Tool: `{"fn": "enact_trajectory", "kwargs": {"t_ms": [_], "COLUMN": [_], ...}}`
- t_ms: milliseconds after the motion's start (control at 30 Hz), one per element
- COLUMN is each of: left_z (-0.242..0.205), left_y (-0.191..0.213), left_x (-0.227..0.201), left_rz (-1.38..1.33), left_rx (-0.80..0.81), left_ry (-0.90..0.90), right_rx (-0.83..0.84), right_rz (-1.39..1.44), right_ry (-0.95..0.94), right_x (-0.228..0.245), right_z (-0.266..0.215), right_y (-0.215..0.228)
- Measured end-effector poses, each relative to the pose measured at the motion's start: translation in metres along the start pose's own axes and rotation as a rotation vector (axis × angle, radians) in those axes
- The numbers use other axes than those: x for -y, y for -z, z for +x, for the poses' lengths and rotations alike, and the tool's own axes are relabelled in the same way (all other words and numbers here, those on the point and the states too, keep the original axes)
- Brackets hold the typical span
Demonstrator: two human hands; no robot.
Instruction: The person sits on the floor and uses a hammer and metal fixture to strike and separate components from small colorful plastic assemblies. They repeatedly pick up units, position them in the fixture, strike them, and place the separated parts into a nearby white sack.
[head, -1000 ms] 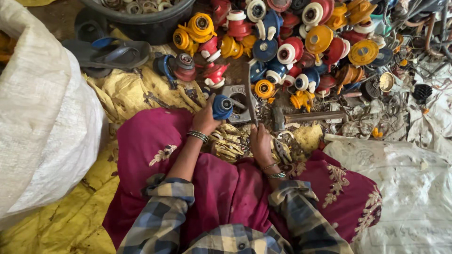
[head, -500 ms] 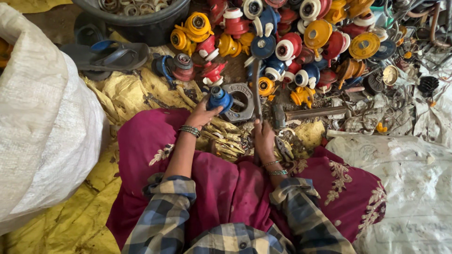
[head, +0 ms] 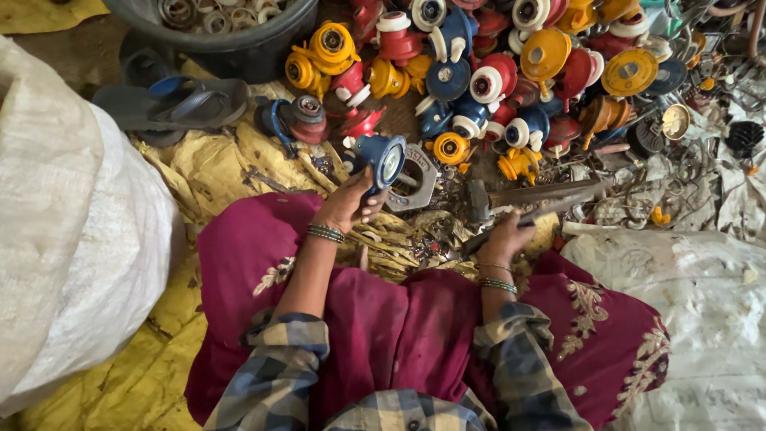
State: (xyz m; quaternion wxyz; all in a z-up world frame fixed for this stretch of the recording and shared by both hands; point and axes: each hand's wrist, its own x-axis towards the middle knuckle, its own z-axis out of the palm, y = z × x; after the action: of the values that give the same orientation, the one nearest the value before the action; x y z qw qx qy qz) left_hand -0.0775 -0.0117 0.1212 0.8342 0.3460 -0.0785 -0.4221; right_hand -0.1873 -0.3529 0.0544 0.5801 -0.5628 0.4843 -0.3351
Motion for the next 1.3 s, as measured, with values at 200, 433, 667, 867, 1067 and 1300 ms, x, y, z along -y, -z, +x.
{"fn": "enact_trajectory", "kwargs": {"t_ms": [200, 433, 667, 867, 1067, 1300], "left_z": [0.012, 0.023, 0.034, 0.038, 0.045, 0.046], "left_y": [0.012, 0.008, 0.008, 0.001, -0.01, -0.019], "left_x": [0.005, 0.006, 0.014, 0.016, 0.01, 0.003], "left_rz": [-0.042, 0.051, 0.293, 0.435, 0.419, 0.611], "left_rx": [0.086, 0.024, 0.143, 0.109, 0.078, 0.114], "left_ry": [0.037, 0.119, 0.094, 0.193, 0.112, 0.025], "right_rx": [0.016, 0.163, 0.815, 1.106, 1.201, 1.181], "right_rz": [0.193, -0.144, -0.103, 0.201, 0.259, 0.166], "right_ry": [-0.303, 0.128, 0.163, -0.015, 0.056, 0.061], "right_x": [-0.029, 0.042, 0.107, 0.102, 0.108, 0.11], "right_z": [0.018, -0.047, -0.107, -0.115, -0.112, -0.115], "right_y": [0.011, -0.014, -0.041, -0.045, -0.047, -0.049]}}
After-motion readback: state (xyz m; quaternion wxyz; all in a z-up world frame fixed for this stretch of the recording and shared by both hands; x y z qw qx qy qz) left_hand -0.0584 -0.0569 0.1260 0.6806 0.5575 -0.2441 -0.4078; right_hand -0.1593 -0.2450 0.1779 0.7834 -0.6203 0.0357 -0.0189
